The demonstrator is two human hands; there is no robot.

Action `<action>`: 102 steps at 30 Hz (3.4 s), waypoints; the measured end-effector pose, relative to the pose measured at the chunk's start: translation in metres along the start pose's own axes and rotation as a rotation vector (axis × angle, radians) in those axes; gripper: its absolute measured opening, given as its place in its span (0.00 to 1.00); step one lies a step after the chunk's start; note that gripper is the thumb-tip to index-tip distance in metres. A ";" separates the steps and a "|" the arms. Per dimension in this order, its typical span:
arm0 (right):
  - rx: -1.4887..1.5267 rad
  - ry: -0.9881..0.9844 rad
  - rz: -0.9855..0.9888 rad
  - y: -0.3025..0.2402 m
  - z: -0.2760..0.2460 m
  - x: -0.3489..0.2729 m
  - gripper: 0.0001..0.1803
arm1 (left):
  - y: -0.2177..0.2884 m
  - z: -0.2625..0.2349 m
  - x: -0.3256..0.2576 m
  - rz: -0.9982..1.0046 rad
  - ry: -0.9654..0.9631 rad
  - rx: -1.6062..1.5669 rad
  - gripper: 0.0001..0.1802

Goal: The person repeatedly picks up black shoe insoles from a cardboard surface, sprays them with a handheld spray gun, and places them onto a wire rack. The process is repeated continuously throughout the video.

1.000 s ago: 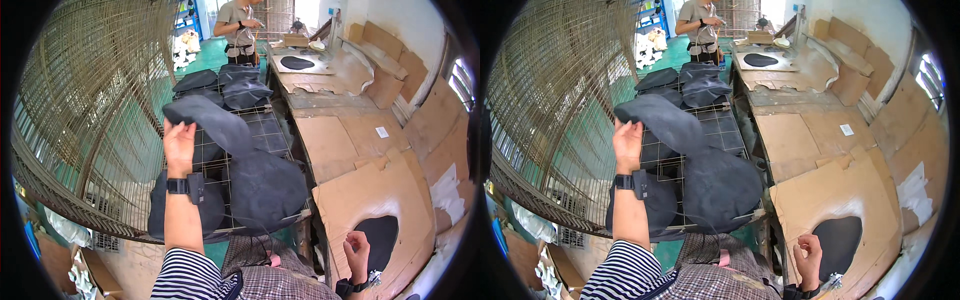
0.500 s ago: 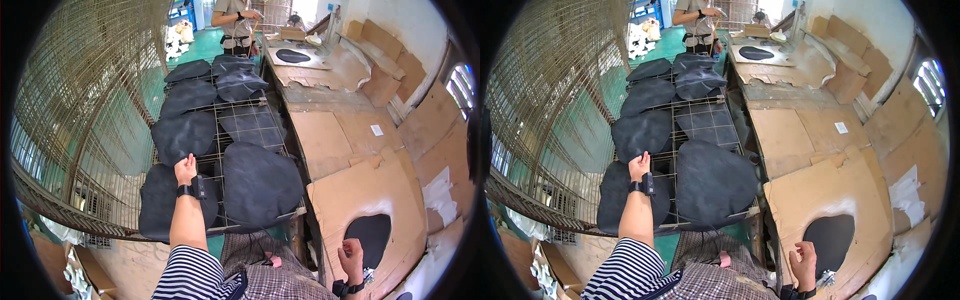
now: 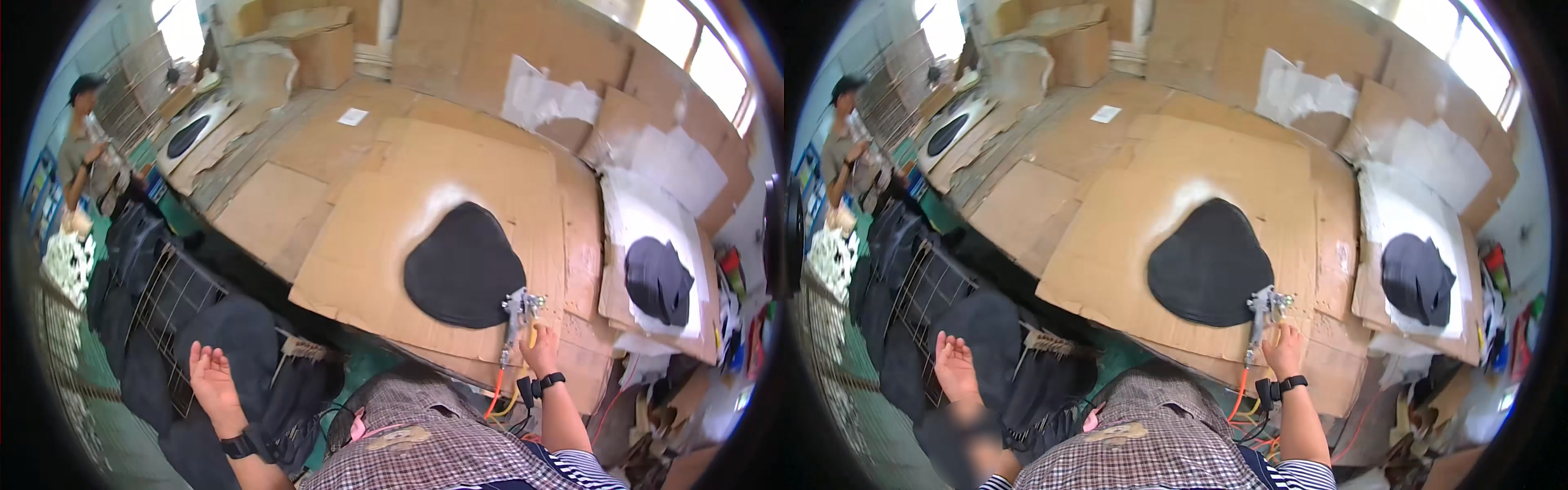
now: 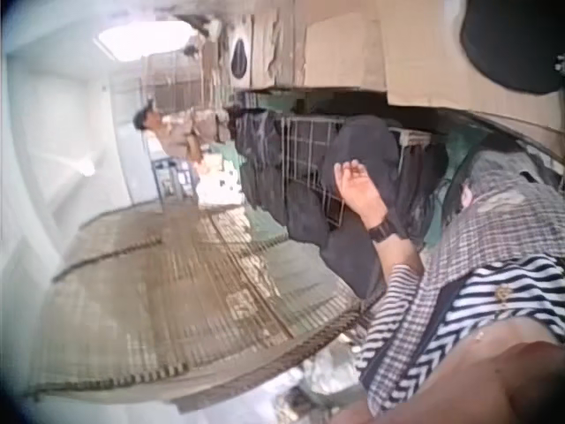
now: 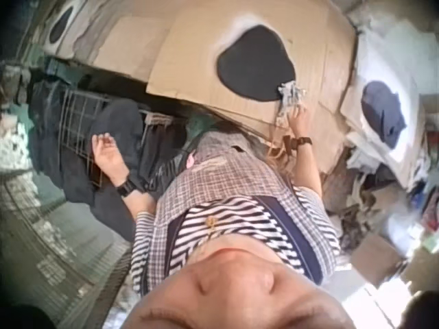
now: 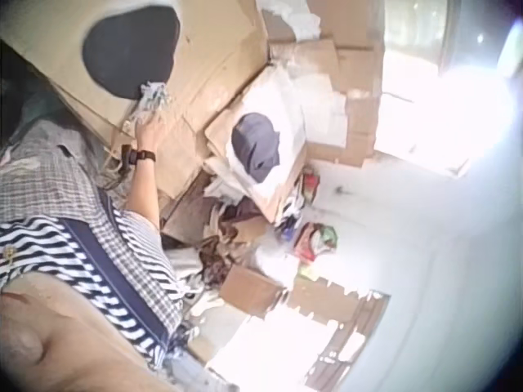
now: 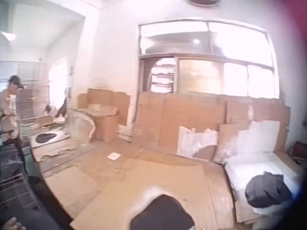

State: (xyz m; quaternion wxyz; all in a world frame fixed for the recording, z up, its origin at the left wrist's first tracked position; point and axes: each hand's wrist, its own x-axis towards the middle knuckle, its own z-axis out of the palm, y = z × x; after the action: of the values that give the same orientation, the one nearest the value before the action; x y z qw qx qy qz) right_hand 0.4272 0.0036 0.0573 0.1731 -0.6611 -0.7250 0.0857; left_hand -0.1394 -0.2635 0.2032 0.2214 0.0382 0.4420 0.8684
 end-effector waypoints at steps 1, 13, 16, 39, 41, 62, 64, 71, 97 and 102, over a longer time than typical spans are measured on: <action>-0.003 -0.005 0.032 0.014 0.004 -0.004 0.32 | -0.017 0.024 -0.004 -0.040 -0.056 0.031 0.19; 0.068 -0.014 0.084 -0.010 0.053 0.037 0.43 | -0.213 0.210 -0.091 -0.631 -0.526 0.278 0.06; 0.175 0.032 0.131 -0.007 0.059 0.046 0.45 | -0.227 0.215 -0.095 -0.676 -0.545 0.327 0.07; 0.975 -0.104 0.403 -0.114 -0.254 -0.114 0.29 | -0.294 0.099 -0.003 -0.879 -0.476 0.750 0.11; 0.980 -0.205 0.365 -0.111 -0.258 -0.124 0.29 | -0.289 0.099 -0.005 -0.895 -0.482 0.770 0.10; 1.166 -0.274 0.387 -0.158 -0.262 -0.150 0.31 | -0.295 0.067 0.021 -0.899 -0.445 0.764 0.12; 1.137 -0.191 0.367 -0.168 -0.256 -0.136 0.29 | -0.292 0.070 0.019 -0.904 -0.441 0.759 0.12; 1.056 0.113 0.435 -0.161 -0.247 -0.122 0.27 | -0.284 0.069 0.019 -0.906 -0.416 0.744 0.10; 1.072 0.043 0.435 -0.112 -0.263 -0.128 0.29 | -0.316 0.099 -0.005 -0.857 -0.431 0.849 0.10; 1.124 0.091 0.344 -0.113 -0.265 -0.114 0.33 | -0.342 0.116 0.004 -0.719 -0.499 0.982 0.11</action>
State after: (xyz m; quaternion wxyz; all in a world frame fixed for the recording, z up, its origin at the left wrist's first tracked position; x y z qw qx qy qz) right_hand 0.4257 -0.1493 0.3265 0.5113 -0.5792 -0.4424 0.4553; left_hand 0.0070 -0.0002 0.0047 0.5504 0.1849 0.7077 0.4027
